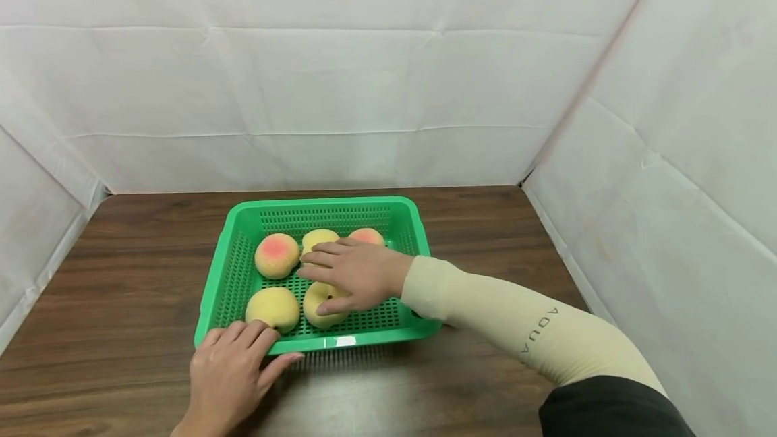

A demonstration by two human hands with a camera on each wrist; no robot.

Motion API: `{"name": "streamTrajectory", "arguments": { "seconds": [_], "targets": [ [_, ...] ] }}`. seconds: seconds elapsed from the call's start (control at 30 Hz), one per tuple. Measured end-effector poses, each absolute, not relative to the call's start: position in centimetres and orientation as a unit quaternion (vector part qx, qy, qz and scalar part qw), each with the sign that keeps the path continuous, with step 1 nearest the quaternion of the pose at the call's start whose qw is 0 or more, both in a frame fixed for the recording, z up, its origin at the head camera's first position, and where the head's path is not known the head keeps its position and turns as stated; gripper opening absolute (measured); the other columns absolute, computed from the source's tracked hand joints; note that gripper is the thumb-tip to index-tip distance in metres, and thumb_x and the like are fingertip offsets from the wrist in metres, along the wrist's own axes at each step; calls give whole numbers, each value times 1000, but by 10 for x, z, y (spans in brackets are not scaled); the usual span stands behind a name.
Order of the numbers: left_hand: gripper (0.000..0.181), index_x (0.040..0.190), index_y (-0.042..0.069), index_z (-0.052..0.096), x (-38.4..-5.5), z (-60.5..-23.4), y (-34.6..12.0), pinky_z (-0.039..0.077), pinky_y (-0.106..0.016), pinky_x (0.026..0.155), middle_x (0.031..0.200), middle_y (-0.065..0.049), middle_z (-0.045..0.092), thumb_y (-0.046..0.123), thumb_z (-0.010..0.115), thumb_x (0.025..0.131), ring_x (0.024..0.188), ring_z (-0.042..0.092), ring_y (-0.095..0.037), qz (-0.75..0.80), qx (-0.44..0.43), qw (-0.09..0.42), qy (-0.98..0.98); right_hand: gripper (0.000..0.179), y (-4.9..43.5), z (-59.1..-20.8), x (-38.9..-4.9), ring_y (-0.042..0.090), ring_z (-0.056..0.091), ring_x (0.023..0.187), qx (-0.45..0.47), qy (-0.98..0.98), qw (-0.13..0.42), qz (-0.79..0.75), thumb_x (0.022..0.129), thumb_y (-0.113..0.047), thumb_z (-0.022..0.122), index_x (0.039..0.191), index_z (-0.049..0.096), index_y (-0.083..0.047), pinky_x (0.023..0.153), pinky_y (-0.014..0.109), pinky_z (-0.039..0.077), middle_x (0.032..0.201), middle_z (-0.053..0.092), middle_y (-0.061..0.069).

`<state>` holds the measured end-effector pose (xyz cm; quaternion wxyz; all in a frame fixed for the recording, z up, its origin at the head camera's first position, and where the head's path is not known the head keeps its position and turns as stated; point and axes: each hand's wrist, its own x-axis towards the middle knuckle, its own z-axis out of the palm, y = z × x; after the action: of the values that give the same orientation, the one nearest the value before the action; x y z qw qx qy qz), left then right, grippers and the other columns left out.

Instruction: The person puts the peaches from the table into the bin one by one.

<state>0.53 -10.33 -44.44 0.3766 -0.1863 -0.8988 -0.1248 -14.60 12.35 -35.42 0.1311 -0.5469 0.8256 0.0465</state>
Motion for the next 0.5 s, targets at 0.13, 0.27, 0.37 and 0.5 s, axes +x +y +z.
{"name": "streamTrajectory", "arguments": {
  "seconds": [0.13, 0.27, 0.37, 0.5],
  "targets": [
    [67, 73, 16, 53, 6, -445, -103, 40, -39, 60, 73, 0, 57, 72, 32, 102, 64, 53, -21, -127, -187, 378, -898, 72, 130, -346, -146, 23, 28, 161, -543, 829, 123, 50, 105, -65, 43, 164, 33, -26, 128, 47, 31, 172, 31, -1],
    [67, 73, 16, 53, 6, -445, -104, 41, -39, 60, 73, 0, 58, 72, 32, 102, 64, 54, -22, -130, -186, 377, -898, 70, 136, -339, -146, 24, 27, 161, -536, 834, 123, 47, 105, -65, 43, 163, 34, -27, 128, 49, 29, 172, 30, 1],
    [67, 73, 16, 54, 6, -445, -103, 41, -40, 60, 74, 0, 58, 72, 32, 102, 64, 54, -22, -130, -186, 375, -899, 70, 142, -336, -146, 26, 25, 162, -529, 838, 127, 39, 105, -64, 44, 163, 36, -24, 129, 49, 27, 172, 31, 2],
    [67, 73, 16, 54, 6, -445, -103, 41, -40, 60, 74, -1, 58, 72, 32, 102, 65, 54, -22, -130, -187, 373, -899, 72, 152, -333, -147, 27, 23, 163, -523, 843, 124, 38, 105, -64, 45, 162, 36, -22, 130, 48, 26, 173, 29, 3]
  ]
}}
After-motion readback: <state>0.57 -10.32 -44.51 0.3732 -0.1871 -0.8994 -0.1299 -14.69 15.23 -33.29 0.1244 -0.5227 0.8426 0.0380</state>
